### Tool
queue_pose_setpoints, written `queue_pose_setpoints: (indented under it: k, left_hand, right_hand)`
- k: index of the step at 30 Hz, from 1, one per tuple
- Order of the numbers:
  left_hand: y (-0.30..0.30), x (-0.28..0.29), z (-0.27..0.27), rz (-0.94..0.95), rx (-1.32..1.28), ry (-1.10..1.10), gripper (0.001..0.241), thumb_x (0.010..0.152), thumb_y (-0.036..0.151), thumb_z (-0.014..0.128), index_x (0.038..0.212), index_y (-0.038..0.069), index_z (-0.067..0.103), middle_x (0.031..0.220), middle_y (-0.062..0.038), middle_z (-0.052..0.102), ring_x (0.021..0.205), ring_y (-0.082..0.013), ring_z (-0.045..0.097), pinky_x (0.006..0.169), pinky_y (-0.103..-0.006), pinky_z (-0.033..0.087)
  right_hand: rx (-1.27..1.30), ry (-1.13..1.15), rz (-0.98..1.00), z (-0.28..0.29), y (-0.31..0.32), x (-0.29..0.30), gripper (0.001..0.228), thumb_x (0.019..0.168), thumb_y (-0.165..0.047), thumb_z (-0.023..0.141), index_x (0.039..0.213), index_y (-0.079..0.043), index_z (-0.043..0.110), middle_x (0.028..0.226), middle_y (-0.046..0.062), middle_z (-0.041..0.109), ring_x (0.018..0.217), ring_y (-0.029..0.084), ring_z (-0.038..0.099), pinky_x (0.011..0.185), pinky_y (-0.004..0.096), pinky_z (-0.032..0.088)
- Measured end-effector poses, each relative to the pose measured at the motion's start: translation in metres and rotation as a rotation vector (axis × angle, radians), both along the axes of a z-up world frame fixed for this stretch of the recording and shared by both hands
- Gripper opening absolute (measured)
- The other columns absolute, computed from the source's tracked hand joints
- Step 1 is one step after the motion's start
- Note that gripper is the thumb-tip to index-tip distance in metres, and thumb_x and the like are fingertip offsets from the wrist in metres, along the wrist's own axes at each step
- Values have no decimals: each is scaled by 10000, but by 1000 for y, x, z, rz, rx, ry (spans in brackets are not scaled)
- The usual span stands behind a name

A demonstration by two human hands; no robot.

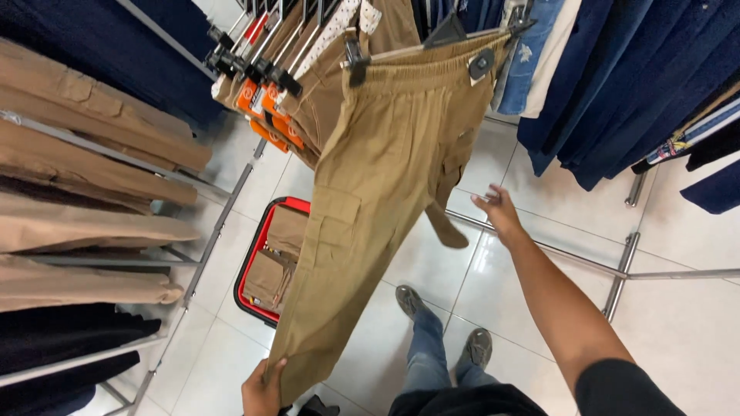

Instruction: The person is taking pairs of pants from a red shopping basket, attaching them to hangers, and then hanging the hangers onto a clothing rack.

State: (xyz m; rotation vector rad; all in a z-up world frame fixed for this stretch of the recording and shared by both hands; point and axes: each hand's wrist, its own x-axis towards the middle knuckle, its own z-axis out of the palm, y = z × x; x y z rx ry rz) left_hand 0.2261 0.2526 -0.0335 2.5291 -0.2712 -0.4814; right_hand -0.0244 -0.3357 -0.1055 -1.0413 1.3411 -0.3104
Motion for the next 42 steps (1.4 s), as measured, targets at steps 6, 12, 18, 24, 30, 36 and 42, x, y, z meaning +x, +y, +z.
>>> queue_pose_setpoints:
  k: [6, 12, 18, 24, 30, 36, 42]
  left_hand:
    - [12, 33, -38, 88, 170, 52, 347, 881, 467, 753, 1071, 208, 882, 789, -85, 832, 816, -202, 787, 756, -298, 572]
    - [12, 48, -50, 41, 80, 79, 221, 899, 334, 767, 940, 137, 858, 672, -80, 722, 715, -167, 673, 694, -254, 512]
    - [6, 81, -90, -131, 248, 139, 293, 930, 418, 733, 1061, 171, 821, 879, -78, 838, 876, -197, 765, 815, -317, 564]
    - [-28, 70, -113, -198, 349, 61, 315, 964, 460, 652, 960, 149, 705, 838, -168, 788, 846, -439, 691, 770, -480, 514]
    - [-89, 29, -164, 85, 464, 156, 523, 859, 475, 728, 1303, 200, 750, 1268, -174, 751, 1151, -481, 699, 903, -626, 555]
    - [-260, -95, -224, -28, -107, 228, 829, 889, 467, 842, 1541, 72, 516, 1540, -212, 533, 1393, -406, 557, 1145, -552, 454]
    - [-458, -236, 25, -189, -839, 976, 896, 1118, 655, 378, 1689, -27, 268, 1743, -302, 239, 1605, -494, 240, 1321, -635, 173]
  right_hand:
    - [-79, -200, 83, 7, -57, 57, 1013, 900, -320, 760, 1718, -252, 166, 1808, 86, 192, 1671, 260, 171, 1308, 496, 225]
    - [-63, -426, 82, -10, -82, 78, 880, 764, -282, 845, 1534, -71, 476, 1498, 115, 616, 1416, 271, 563, 1218, 400, 451]
    - [-27, -91, 218, 16, -62, 37, 519, 879, -279, 802, 1353, -92, 708, 1365, 68, 745, 1306, 245, 661, 1172, 388, 464]
    - [-60, -169, 167, 18, -35, -27, 535, 853, -180, 776, 1367, -47, 708, 1351, 87, 759, 1263, 251, 699, 1126, 355, 506]
    - [4, -225, 194, 57, 1, -82, 536, 830, -198, 807, 1325, -9, 727, 1313, 122, 781, 1184, 276, 736, 1018, 391, 564]
    - [-5, -382, 175, 57, 41, -142, 244, 864, -137, 817, 1078, -22, 831, 1003, 139, 828, 871, 262, 756, 816, 418, 604]
    - [-33, -385, 125, 147, 51, -174, 348, 920, -350, 804, 968, -9, 848, 762, 183, 788, 623, 271, 738, 591, 425, 618]
